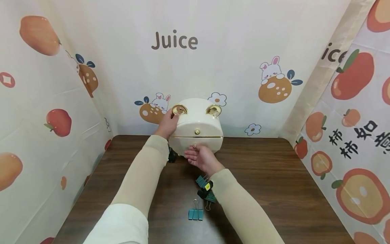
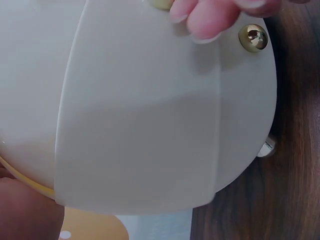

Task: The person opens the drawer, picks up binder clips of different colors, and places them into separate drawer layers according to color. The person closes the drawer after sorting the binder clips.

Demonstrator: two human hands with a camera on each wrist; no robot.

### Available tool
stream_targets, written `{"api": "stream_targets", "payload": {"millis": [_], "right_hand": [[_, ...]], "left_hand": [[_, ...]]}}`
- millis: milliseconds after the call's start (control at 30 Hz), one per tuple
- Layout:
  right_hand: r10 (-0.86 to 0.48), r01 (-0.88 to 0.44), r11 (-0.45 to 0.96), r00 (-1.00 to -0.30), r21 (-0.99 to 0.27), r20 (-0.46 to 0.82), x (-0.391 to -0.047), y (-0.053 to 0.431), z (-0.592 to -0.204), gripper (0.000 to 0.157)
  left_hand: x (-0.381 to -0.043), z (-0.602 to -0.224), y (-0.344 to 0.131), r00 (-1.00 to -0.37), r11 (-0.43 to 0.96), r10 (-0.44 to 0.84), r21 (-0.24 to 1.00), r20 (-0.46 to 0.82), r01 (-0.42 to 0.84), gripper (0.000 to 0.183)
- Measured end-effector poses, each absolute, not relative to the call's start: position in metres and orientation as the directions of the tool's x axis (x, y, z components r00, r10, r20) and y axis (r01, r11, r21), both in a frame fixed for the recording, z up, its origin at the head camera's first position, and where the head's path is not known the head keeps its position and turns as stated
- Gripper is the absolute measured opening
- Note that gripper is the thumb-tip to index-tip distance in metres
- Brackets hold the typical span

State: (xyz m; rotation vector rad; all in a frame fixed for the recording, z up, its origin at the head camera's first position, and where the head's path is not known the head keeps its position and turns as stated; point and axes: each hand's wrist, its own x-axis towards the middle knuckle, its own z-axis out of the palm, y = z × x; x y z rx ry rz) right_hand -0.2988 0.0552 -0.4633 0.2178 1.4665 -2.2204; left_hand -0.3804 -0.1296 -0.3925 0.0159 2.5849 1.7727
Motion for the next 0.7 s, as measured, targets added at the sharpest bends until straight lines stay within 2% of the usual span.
{"api": "stream_targets", "payload": {"millis": [467, 700], "right_hand": [[-0.273, 0.486, -0.247, -0.865, -0.838, -0.421, -0.3104, 0.0594, -0.4568, 0.033], [-0.275, 0.427, -0.146, -0.884, -0.892, -0.378, -0.3109, 0.0625, -0.4617, 0.038]], "left_hand": [[-0.3785, -0.3899, -0.1299, -1.000, 0.349, 0.023, 0.937, 0.011, 0.018, 0.042], [-0.3774, -0.3912, -0.1297, -1.000, 0.337, 0.020, 0.941, 0.016, 0.022, 0.042]]}}
